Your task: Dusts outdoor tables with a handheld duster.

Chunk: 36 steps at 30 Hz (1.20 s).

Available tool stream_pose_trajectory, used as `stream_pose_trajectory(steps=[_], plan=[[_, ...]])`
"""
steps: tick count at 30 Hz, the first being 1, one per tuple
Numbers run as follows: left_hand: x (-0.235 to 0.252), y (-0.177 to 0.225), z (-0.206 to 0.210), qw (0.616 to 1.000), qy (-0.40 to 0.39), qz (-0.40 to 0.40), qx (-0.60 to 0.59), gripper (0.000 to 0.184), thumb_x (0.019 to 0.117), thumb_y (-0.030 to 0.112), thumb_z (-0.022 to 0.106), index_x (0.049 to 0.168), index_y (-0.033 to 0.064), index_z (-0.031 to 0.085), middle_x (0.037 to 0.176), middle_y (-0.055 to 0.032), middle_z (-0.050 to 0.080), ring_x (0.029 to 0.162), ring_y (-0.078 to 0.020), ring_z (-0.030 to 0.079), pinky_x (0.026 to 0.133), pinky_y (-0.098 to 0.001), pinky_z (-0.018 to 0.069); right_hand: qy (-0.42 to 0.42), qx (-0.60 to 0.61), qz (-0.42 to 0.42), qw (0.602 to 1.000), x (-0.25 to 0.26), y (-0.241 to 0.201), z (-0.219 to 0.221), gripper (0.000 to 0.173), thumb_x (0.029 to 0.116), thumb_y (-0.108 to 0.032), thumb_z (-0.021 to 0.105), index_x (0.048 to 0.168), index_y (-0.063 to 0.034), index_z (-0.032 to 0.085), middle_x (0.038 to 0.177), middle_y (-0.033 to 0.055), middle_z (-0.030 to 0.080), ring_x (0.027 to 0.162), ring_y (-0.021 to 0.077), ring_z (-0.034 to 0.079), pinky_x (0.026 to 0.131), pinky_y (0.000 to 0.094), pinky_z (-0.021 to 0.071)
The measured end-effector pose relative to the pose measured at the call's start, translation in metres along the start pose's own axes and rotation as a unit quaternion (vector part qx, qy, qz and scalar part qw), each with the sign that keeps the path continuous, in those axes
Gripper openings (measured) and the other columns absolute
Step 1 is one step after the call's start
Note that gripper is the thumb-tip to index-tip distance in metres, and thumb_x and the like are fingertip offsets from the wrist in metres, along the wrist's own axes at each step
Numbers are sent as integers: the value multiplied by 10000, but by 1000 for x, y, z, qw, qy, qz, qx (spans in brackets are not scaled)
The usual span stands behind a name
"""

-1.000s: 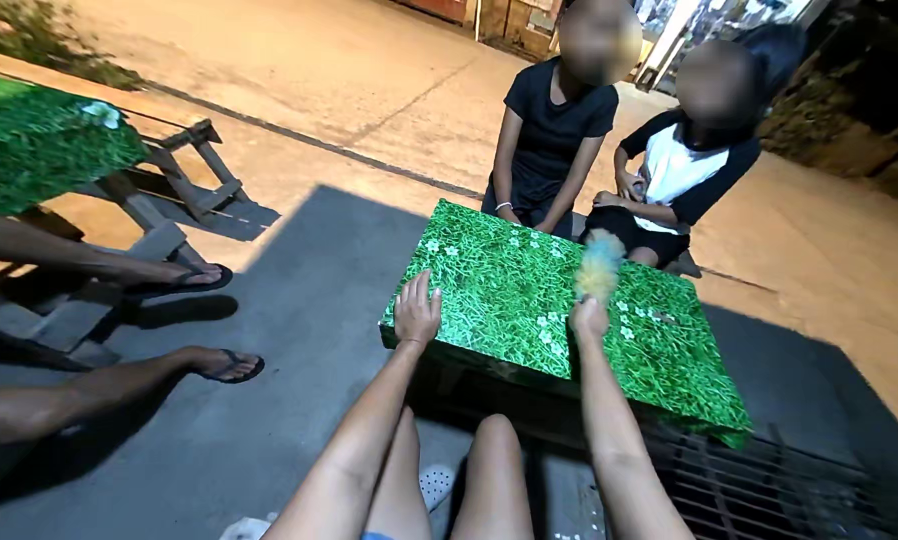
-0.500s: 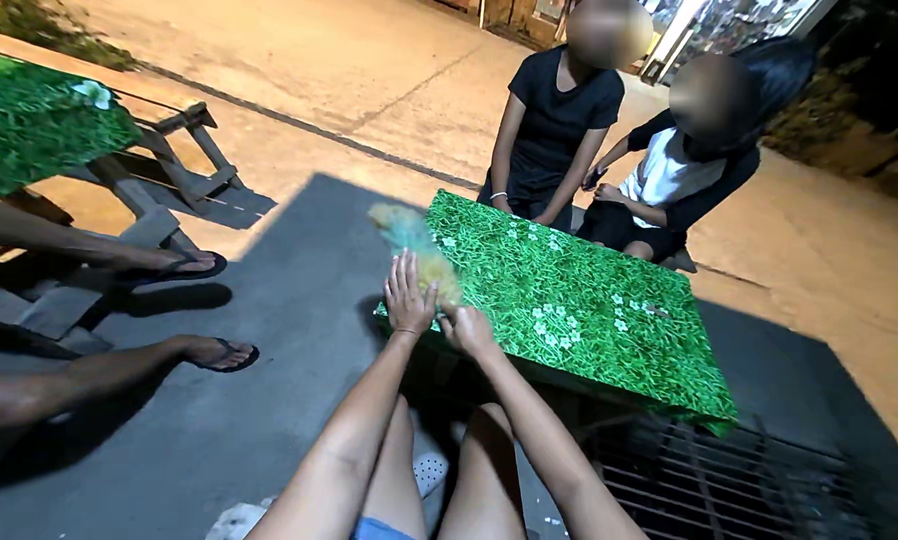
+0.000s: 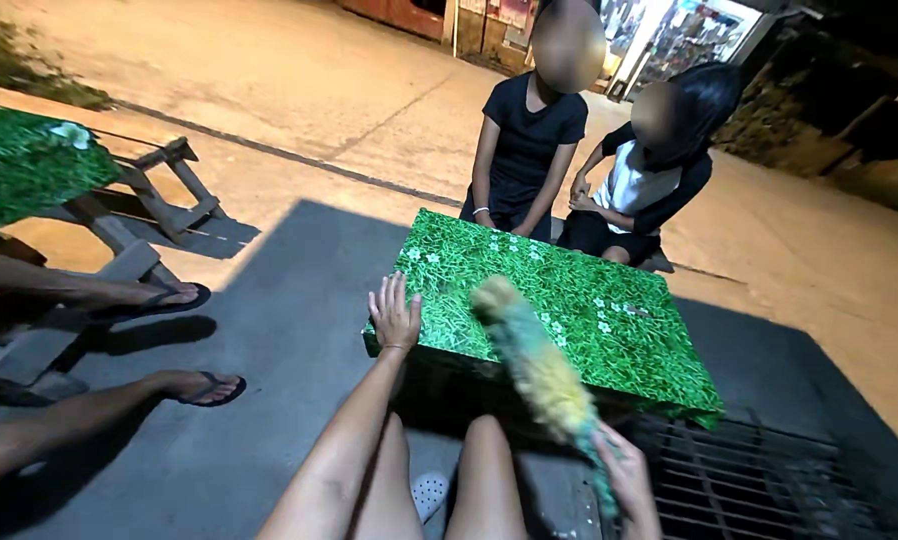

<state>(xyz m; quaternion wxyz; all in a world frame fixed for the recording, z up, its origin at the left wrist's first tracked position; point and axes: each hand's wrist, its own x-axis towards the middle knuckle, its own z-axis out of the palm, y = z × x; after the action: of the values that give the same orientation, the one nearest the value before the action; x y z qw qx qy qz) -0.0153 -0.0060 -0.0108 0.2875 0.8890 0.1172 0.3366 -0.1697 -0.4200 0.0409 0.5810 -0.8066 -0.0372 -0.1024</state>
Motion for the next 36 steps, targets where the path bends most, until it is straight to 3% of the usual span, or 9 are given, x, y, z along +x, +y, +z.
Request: stream_pose_trajectory(steps=[3,6,8,11,18,23,29,32,36], plan=[[0,2,1,1000,-10,3,11,612,1083,426,228,1550,95,442,1650,-120,371,1554,-364,271,1241,-640,98,235,-44,46,970,-9,10,-67,324,1044,-79,539,1274,136,617,1157,184,708,957,10,672,882,179,546],[-2,4,3,1000,-9,-1,13,625,1082,440,210,1549,98,445,1652,-118,368,1553,-367,271,1240,-639,103,329,-168,121,921,5,28,-99,369,1063,-131,564,1334,114,611,1337,318,626,1267,362,616,1125,466,432],[-3,5,3,1000,-8,-10,12,624,1085,439,206,1548,96,443,1654,-115,365,1554,-366,270,1240,-639,112,291,-256,174,906,18,39,-89,378,1069,-179,558,1326,89,631,1329,353,614,1294,496,566,1124,629,383],[-2,7,5,1000,-5,-16,13,613,1089,429,214,1551,93,436,1654,-116,365,1554,-358,273,1241,-626,129,196,-325,171,909,35,36,-23,395,1071,-237,558,1340,39,643,1202,351,673,1147,541,640,1000,698,459],[0,1,6,1000,-11,-11,16,614,1088,436,217,1558,101,426,1657,-104,361,1556,-345,270,1250,-596,147,-120,-322,81,936,34,-42,153,400,1079,-300,521,1427,-136,630,1139,199,752,1059,400,724,947,603,546],[0,2,3,1000,10,-14,-8,602,1089,416,249,1548,77,440,1641,-122,387,1537,-360,312,1242,-596,184,-279,-190,0,942,25,-53,207,427,1080,-260,515,1473,-106,577,1237,188,723,1140,335,703,1023,555,522],[1,3,1,1000,-4,-23,-2,604,1083,410,237,1562,92,420,1663,-110,348,1558,-340,269,1252,-586,158,55,14,-37,998,48,-14,115,280,1012,-35,580,1207,148,664,1186,259,711,1040,196,723,966,334,572],[0,4,4,1000,-3,-14,8,612,1081,417,224,1562,98,424,1655,-113,363,1550,-340,289,1244,-582,177,214,-110,-10,971,81,10,23,358,1053,-106,563,1318,131,606,1160,306,695,960,307,718,919,443,574],[-1,6,5,1000,-5,-7,13,608,1084,416,226,1555,91,431,1646,-115,379,1541,-341,309,1238,-584,190,246,-322,154,901,133,29,-75,460,1096,-267,486,1437,31,558,1392,337,580,1325,499,544,1120,637,388]])
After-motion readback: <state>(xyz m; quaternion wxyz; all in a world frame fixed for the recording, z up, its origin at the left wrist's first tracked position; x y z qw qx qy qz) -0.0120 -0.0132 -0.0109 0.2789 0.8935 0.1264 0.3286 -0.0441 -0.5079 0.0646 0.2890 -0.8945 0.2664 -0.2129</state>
